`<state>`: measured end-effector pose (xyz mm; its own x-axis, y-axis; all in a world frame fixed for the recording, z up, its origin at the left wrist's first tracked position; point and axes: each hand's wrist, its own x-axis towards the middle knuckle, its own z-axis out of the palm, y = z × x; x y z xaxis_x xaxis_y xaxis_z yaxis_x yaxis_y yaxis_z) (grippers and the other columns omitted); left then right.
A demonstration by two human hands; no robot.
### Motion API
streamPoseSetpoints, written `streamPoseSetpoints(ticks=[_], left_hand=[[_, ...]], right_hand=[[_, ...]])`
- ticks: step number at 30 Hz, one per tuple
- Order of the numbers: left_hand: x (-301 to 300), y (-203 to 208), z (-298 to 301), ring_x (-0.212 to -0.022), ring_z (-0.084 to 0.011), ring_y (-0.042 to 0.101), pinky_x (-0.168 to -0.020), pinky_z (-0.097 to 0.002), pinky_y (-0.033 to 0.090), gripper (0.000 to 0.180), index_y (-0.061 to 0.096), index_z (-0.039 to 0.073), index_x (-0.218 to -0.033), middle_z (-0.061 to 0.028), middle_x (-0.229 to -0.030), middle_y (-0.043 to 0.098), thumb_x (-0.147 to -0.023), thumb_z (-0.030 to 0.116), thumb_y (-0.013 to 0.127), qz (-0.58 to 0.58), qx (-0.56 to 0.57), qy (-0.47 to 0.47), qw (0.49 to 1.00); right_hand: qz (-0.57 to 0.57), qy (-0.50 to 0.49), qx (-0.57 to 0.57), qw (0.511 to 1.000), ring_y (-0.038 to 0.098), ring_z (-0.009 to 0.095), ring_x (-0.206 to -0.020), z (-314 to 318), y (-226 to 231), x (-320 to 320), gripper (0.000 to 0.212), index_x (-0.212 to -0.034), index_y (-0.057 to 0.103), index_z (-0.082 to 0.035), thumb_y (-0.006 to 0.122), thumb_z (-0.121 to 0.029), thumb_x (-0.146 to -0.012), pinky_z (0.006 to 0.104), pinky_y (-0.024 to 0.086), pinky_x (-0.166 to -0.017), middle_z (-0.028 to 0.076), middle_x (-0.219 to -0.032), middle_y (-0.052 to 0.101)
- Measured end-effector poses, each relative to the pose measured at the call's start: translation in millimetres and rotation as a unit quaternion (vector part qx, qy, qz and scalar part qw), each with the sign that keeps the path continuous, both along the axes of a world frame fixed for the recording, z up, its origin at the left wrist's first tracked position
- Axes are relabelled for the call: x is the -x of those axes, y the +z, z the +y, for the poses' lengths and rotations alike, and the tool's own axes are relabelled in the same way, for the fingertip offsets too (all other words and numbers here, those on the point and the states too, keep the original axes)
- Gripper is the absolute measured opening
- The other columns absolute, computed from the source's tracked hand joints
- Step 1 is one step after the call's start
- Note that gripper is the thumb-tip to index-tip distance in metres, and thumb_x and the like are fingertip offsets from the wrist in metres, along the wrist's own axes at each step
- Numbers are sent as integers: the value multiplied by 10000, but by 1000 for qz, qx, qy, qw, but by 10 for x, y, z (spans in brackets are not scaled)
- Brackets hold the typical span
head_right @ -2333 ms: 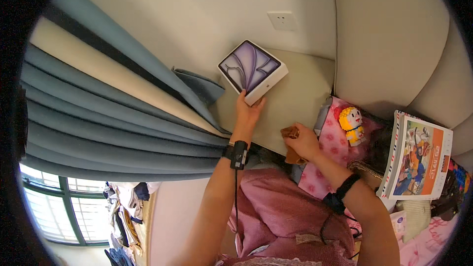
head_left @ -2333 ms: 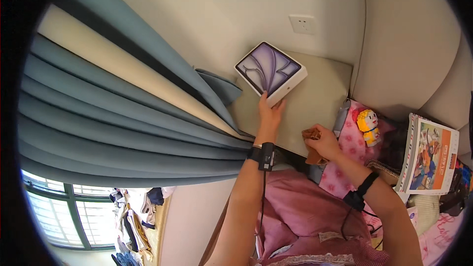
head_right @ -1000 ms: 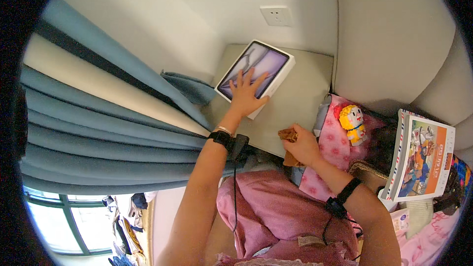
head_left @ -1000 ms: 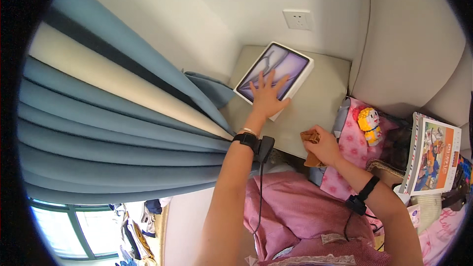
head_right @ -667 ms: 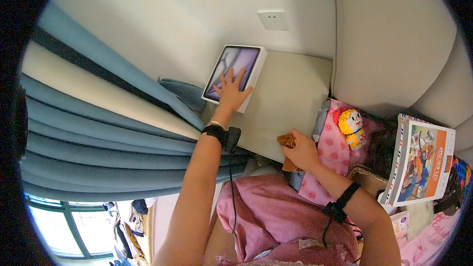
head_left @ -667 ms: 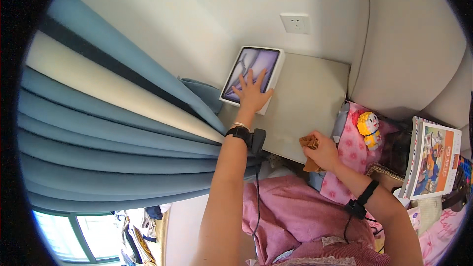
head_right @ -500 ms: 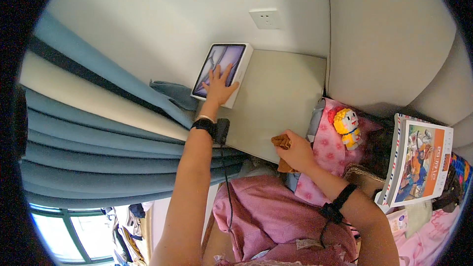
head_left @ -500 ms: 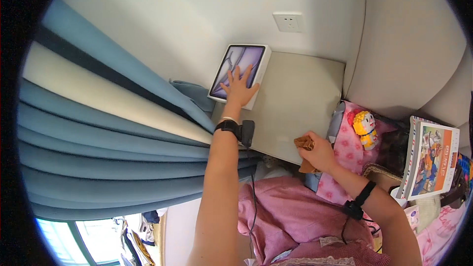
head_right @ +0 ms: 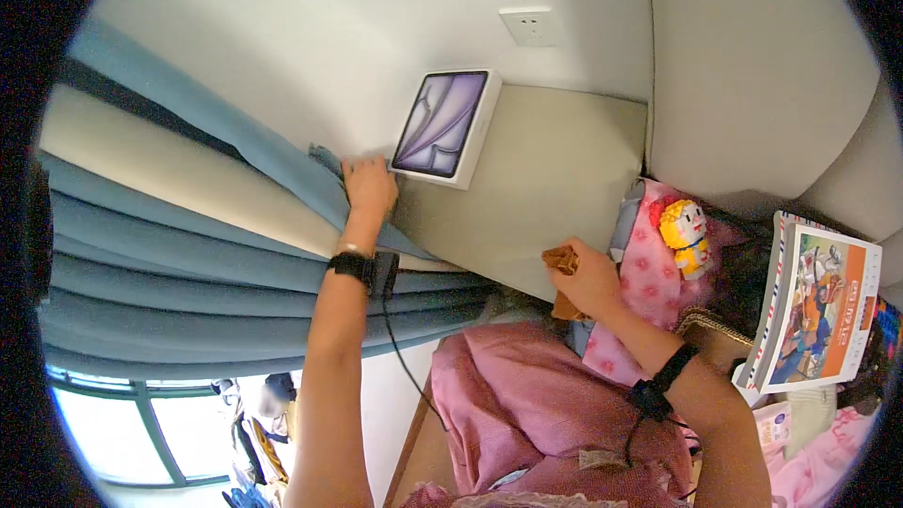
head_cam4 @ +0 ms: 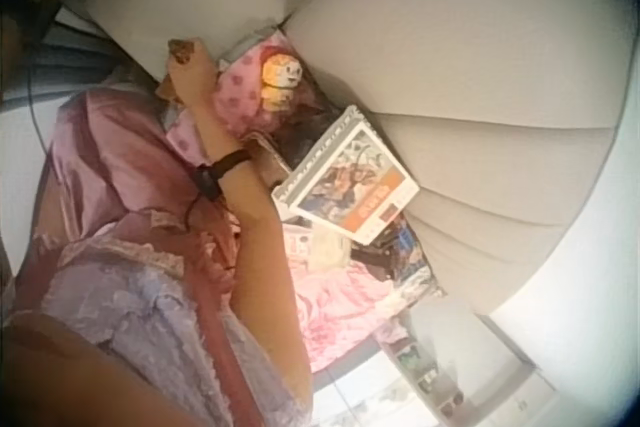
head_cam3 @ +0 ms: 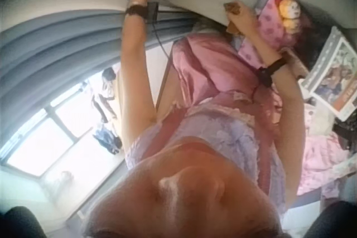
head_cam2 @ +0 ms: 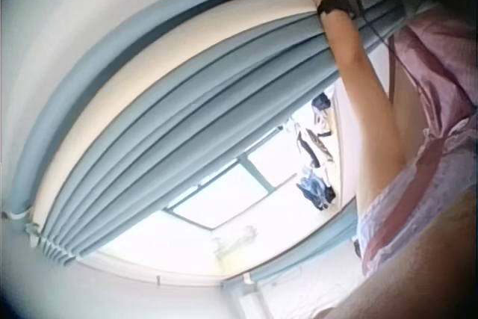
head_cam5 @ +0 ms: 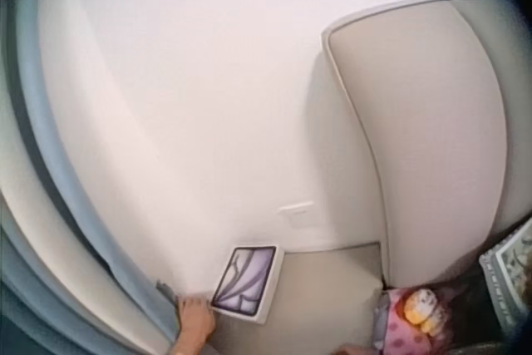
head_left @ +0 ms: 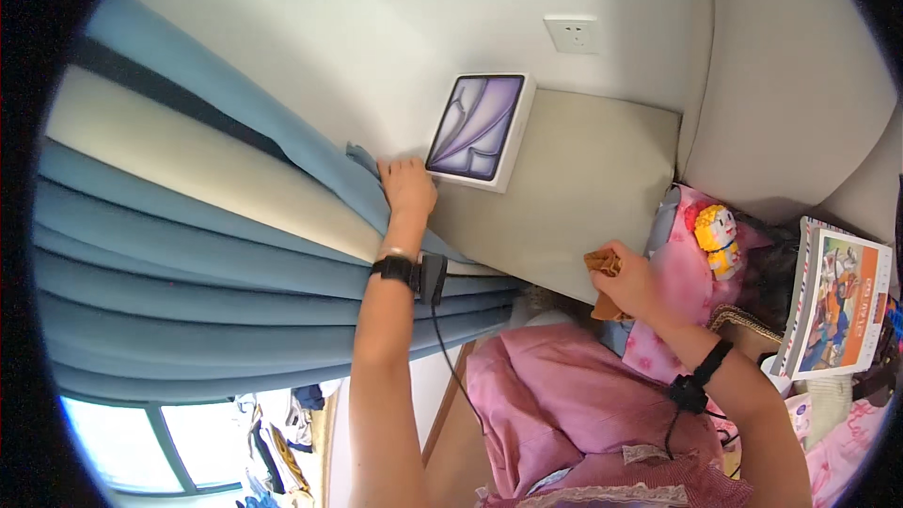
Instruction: Wipe down the iPad box and organizing items on a nightstand.
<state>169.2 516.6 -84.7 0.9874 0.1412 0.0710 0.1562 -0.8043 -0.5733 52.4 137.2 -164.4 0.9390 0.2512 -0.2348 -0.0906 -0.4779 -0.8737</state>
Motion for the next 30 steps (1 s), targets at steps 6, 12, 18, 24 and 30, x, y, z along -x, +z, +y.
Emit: streamPoseSetpoints(ticks=[6, 12, 18, 24, 30], left_hand=[[904, 149, 134, -1048, -280, 670, -976, -479, 416, 230, 764, 166, -990, -56, -966, 740, -886, 342, 659, 151, -25, 117, 981], [1545, 459, -514, -1082, -294, 655, -949, -450, 477, 402, 709, 98, -1152, -110, -1088, 716, -905, 413, 670, 138, 112, -73, 981], [2274, 437, -1334, -1333, -386, 476, -1137, -424, 368, 752, 393, 18, -1498, -262, -1442, 480, -924, 399, 695, 110, 655, -125, 737], [3225, 544, -1815, -1429, -413, 339, -1144, -423, 360, 1102, 158, 72, -1592, -272, -1552, 234, -775, 372, 835, -77, 758, -86, 642], [3983, 748, -1630, -1209, -349, 573, -1037, -379, 464, 885, 381, 62, -1501, -181, -1359, 459, -754, 245, 820, -252, 688, 91, 675]], right_hand=[[-55, -10, -9, 998, 701, 357, -901, -29, -110, -22, 378, -1089, 647, -71, 723, -284, -787, 435, 550, -788, 161, -928, 722], [-80, 3, -35, 996, 706, 311, -874, -25, -89, -75, 383, -1074, 650, -53, 728, -280, -774, 405, 546, -795, 157, -921, 719], [133, -11, -224, 965, 668, 257, -964, 132, -221, -162, 348, -1150, 612, -10, 720, -161, -856, 376, 547, -854, 115, -1075, 669], [318, 132, -344, 873, 631, 232, -1048, 770, 860, 533, 372, -1279, 524, -39, 645, -192, -963, 367, 555, -847, 106, -1191, 601], [438, 339, -350, 755, 568, 199, -1176, 1291, 1224, 1340, 433, -1397, 470, -116, 584, -270, -1009, 379, 496, -960, 70, -1292, 560]])
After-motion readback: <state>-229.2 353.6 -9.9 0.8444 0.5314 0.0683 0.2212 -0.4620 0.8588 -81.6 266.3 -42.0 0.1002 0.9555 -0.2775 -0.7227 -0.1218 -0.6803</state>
